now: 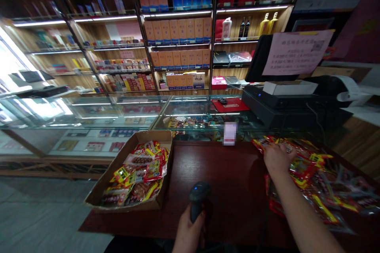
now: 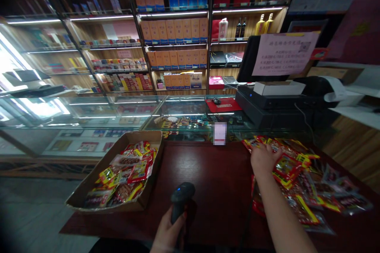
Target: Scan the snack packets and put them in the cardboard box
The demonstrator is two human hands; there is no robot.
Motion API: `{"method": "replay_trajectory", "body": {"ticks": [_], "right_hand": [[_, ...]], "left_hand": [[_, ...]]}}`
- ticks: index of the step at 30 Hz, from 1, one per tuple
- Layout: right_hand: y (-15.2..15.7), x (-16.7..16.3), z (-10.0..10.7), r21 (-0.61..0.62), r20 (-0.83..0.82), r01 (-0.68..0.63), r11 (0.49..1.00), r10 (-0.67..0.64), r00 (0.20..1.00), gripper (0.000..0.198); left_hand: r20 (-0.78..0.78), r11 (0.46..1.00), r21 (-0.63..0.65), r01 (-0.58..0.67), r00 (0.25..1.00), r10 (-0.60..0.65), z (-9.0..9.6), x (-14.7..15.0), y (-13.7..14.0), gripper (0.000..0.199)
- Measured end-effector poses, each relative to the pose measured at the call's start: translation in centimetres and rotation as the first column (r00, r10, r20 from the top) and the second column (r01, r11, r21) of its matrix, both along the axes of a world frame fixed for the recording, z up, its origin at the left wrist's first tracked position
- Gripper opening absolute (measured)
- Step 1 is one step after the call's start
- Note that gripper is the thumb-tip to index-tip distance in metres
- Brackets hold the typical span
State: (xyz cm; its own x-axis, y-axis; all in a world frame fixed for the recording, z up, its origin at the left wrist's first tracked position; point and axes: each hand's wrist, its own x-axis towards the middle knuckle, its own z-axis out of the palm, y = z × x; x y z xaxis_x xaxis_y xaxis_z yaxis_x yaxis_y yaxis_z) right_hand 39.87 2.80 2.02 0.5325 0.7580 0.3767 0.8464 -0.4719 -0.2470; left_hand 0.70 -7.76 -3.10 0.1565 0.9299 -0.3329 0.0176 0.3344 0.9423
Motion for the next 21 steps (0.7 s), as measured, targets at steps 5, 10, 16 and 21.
{"method": "replay_trajectory", "body": {"ticks": [5, 10, 16, 21], "right_hand": [[-1.9, -3.1, 0.4, 0.208, 0.265, -0.222, 0.953, 0.164, 0.95, 0.024], [-4.9, -9.5, -1.1, 0.27, 0.204, -0.225, 0.936, 0.173, 0.964, 0.03], [-8.8, -16.4, -4.9, 0.186, 0.026, -0.629, 0.755, 0.636, 0.771, 0.026], [-9.2, -16.1, -3.5, 0.153, -0.203, -0.584, 0.797, 0.604, 0.771, 0.023]], "left_hand": [[0.02, 1.0, 0.01, -0.018, 1.0, 0.018, 0.0, 0.1, 0.0, 0.049], [0.009, 0.999, 0.006, -0.037, 0.999, 0.037, 0.0, 0.2, 0.0, 0.046], [0.025, 0.999, 0.002, -0.051, 0.998, 0.051, -0.2, -0.1, -0.2, 0.047], [0.021, 0.999, -0.013, -0.05, 0.999, 0.05, 0.0, -0.4, -0.2, 0.053]]}}
